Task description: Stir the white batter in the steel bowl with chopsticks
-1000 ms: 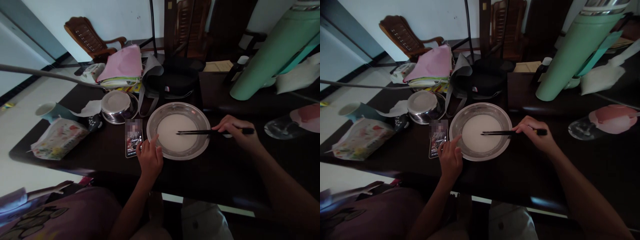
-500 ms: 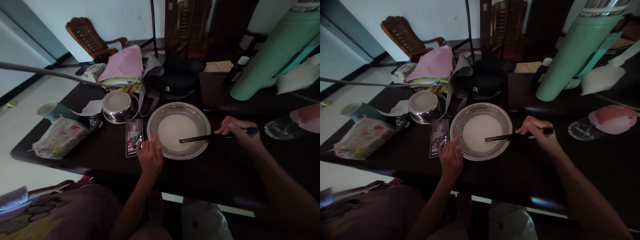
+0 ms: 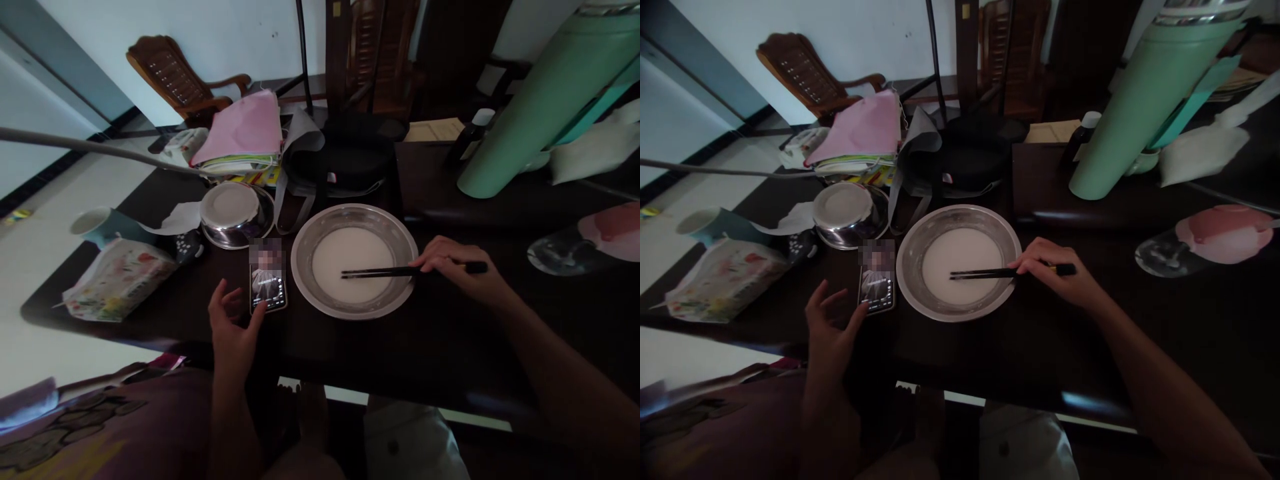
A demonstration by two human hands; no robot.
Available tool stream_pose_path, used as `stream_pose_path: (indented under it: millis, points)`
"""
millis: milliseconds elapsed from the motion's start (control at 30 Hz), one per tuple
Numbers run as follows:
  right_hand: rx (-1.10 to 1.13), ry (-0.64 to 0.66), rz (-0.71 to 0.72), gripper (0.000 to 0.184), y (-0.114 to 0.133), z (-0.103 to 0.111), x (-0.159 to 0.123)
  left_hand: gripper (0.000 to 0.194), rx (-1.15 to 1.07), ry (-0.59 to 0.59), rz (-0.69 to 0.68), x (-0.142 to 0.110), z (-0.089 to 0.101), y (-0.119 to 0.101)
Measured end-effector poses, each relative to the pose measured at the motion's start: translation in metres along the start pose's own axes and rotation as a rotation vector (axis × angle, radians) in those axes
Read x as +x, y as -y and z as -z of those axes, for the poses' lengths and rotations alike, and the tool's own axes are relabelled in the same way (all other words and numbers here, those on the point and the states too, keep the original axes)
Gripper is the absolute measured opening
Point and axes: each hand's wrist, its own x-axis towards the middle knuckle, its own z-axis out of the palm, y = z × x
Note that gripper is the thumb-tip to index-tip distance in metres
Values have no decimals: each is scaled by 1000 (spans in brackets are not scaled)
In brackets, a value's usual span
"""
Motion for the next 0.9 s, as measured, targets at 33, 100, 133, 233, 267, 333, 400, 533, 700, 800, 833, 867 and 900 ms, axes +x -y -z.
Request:
stream_pose_path:
  millis: [33,100,133,233,267,333,400,533,700,800,833,867,900]
  points:
    - [-14,-8,-2,27,0,0,0,107,8,42,38,4,3,7]
    - [-18,-62,-34,29,-1,1,0,111,36,89,55,10,5,16]
    - [-6,-86,-54,30,-1,2,0,111,52,108,42,12,4,19]
    - [45,-85,-76,34,0,3,-2,110,109,137,-4,17,1,19]
    - [54,-69,-69,34,1,1,-2,108,137,143,-4,19,0,17]
    - [47,-35,-46,33,2,-2,-2,102,196,142,17,25,-1,13]
    - [14,-29,-36,32,1,-3,-1,89,243,113,56,32,-4,8]
    - [5,-151,-108,35,-5,1,-2,61,199,16,105,47,-12,4]
    - [53,-59,-74,34,-7,-1,-1,50,138,-30,78,51,-18,3]
    - [-9,-49,-37,28,-5,-2,1,51,166,-27,38,49,-19,1]
    - [-15,-86,-49,29,-5,-2,1,51,189,-26,15,49,-19,1]
    - [-8,-126,-65,31,-5,-1,1,51,217,-24,-5,48,-19,0]
    - [8,-155,-79,33,-5,0,0,52,250,-19,-16,48,-19,0]
